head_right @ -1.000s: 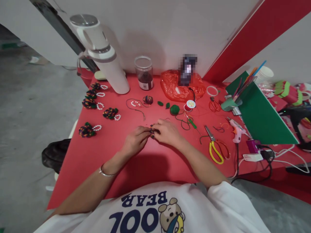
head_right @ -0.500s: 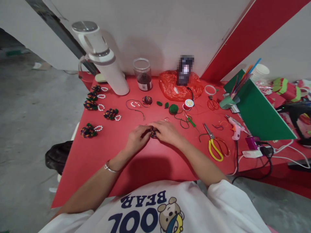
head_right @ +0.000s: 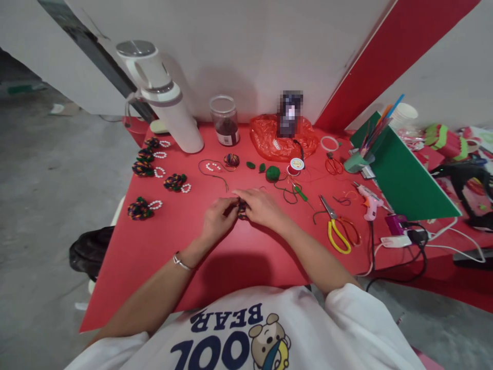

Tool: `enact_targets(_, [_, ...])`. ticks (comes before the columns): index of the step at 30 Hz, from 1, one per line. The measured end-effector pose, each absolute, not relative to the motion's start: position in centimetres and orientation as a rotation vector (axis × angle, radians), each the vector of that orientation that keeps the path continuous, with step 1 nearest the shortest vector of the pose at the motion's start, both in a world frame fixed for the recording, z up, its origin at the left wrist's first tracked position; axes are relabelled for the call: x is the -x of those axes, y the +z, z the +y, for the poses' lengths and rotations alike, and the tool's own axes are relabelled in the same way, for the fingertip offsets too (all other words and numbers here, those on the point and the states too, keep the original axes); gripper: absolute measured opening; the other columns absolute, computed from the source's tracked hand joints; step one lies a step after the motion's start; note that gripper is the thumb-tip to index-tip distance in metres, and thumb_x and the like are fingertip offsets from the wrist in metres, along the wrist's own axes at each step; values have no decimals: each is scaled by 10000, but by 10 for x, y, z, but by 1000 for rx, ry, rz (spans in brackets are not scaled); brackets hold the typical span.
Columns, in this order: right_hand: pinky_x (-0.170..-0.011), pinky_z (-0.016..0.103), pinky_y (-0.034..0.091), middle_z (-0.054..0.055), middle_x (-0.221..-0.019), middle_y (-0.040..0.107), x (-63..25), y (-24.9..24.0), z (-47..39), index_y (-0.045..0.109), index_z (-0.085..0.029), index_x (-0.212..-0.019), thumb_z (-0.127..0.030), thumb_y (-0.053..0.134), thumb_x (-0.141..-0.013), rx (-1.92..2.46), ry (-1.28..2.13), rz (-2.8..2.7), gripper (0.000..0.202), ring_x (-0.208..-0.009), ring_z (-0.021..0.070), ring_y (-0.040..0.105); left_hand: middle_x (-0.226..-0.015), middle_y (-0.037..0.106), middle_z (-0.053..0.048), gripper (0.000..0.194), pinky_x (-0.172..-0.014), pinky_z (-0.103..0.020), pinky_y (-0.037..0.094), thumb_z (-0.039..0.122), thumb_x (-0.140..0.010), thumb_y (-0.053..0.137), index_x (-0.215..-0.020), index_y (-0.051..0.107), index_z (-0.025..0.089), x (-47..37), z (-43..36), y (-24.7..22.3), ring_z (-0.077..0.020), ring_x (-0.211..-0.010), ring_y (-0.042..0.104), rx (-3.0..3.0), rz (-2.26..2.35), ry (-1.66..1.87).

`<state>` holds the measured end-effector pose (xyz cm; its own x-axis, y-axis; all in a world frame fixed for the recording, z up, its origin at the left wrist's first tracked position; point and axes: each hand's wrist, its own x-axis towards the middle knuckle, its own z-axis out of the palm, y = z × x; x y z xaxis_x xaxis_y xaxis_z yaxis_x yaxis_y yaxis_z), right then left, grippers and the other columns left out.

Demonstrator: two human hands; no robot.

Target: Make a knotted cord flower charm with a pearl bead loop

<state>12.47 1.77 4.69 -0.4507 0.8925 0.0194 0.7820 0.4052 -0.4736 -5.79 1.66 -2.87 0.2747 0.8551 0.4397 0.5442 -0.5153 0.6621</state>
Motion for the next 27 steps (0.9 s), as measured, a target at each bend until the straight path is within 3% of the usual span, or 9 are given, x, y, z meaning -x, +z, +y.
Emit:
enact_targets(5, [-978, 419, 496, 124, -1340, 657, -126, 43, 14, 544, -216, -1439, -224, 615, -877, 1605, 492, -2314, 566, -1195, 291, 614, -908, 755, -68, 192, -745, -340, 551, 137, -861, 643, -1028, 720, 195, 58, 17, -28, -203, -817, 670, -2141, 1262, 1126])
enact_targets(10, [-1026, 403, 478, 97, -1315, 680, -125, 38, 13, 553, -231, -1426, -103, 566, -857, 1500, 594, -2328, 584, -1218, 252, 610, -871, 747, -58, 198, -727, -326, 547, 141, -859, 639, -1029, 725, 195, 58, 17, -28, -195, -798, 666, -2137, 1268, 1118])
enact_targets(16, [-1019, 423, 485, 121, -1345, 659, -125, 37, 12, 562, -201, -1422, -167, 601, -861, 1560, 530, -2272, 564, -1221, 280, 602, -888, 753, -66, 191, -738, -337, 548, 139, -859, 651, -1029, 721, 190, 58, 17, -28, -202, -811, 671, -2134, 1271, 1126])
enact_targets(21, [-1025, 389, 484, 70, -1312, 694, -125, 35, 12, 571, -241, -1412, -62, 549, -844, 1470, 633, -2289, 596, -1188, 231, 629, -883, 755, -65, 190, -729, -338, 545, 137, -862, 650, -1028, 723, 193, 58, 17, -27, -203, -801, 671, -2141, 1281, 1102])
enact_targets(27, [-1020, 430, 480, 98, -1307, 691, -125, 36, 11, 588, -225, -1401, -162, 627, -851, 1560, 544, -2242, 555, -1186, 268, 613, -920, 761, -62, 201, -758, -348, 556, 148, -862, 655, -1044, 723, 201, 58, 17, -26, -205, -836, 676, -2140, 1265, 1107])
